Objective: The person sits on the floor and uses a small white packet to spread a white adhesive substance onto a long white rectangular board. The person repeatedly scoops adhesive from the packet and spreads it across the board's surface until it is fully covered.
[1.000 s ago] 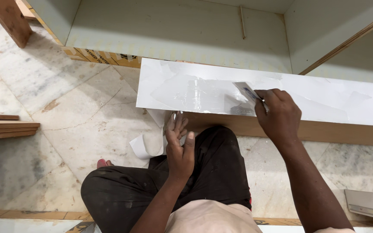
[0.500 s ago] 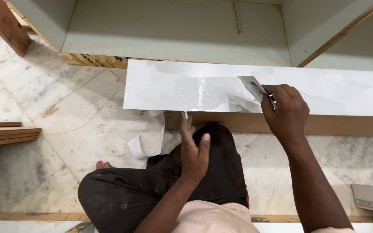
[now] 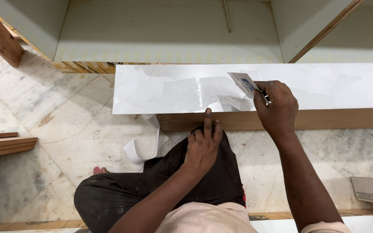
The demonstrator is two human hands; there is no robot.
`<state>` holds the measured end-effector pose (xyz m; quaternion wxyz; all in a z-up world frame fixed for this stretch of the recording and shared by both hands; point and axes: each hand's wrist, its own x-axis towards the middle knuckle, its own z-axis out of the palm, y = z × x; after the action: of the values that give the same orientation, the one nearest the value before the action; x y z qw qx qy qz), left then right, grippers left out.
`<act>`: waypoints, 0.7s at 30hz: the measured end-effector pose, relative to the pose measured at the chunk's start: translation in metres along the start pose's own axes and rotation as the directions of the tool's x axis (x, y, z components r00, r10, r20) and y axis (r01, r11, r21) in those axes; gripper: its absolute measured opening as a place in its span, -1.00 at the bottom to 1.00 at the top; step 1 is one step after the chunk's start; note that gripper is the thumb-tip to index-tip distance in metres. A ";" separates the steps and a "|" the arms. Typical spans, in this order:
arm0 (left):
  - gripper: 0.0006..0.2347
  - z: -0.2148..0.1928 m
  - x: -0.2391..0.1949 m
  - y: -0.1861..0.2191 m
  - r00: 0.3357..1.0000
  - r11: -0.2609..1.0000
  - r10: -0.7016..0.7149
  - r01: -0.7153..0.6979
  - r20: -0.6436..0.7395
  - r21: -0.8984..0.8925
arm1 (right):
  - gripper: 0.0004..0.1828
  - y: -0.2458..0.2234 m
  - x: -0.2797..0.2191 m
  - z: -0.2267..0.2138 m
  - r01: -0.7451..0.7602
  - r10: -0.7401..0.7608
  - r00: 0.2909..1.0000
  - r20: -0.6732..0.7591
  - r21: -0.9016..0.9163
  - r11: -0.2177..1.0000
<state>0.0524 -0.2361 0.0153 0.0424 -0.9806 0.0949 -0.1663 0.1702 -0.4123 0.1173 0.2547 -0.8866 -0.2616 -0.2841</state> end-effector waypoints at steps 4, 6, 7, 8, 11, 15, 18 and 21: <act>-0.57 0.004 -0.005 -0.003 0.999 0.995 0.045 -0.047 0.020 0.092 | -0.84 0.000 0.000 -0.001 0.006 -0.005 1.000 0.009 -0.038 0.999; -0.63 0.002 -0.009 -0.006 0.997 0.997 0.074 -0.074 -0.027 0.015 | -0.84 0.002 0.002 -0.002 0.004 -0.004 1.000 0.007 -0.074 0.997; -0.65 0.001 -0.011 -0.008 0.995 0.996 0.088 -0.090 -0.052 -0.023 | -0.85 0.004 0.005 -0.003 0.000 0.000 1.000 0.005 -0.106 0.994; -0.66 -0.001 -0.013 -0.011 0.993 0.992 0.092 -0.098 -0.070 -0.082 | -0.86 0.007 0.007 -0.004 -0.008 0.008 1.000 0.001 -0.140 0.990; -0.64 -0.006 -0.021 -0.020 0.993 0.953 0.091 -0.109 -0.073 -0.284 | -0.89 0.021 0.021 0.005 -0.141 0.167 0.983 0.075 -0.272 0.952; -0.56 -0.016 -0.034 -0.033 0.998 0.852 0.055 -0.048 -0.002 -0.522 | -0.73 0.039 0.045 0.052 -0.161 0.269 0.947 0.178 -0.463 0.872; -0.57 -0.021 -0.039 -0.043 0.993 0.732 -0.004 0.080 0.114 -0.676 | -0.68 0.014 0.054 0.100 -0.176 0.302 0.914 0.271 -0.405 0.897; -0.62 -0.017 -0.043 -0.055 0.979 0.596 -0.068 0.195 0.193 -0.779 | -0.58 -0.023 0.074 0.115 -0.200 0.301 0.902 0.309 -0.318 0.927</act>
<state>0.0160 -0.1748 0.0242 -0.4025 -0.9109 0.0826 -0.0391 0.2507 -0.3028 0.0904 0.1113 -0.9762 -0.1430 -0.1191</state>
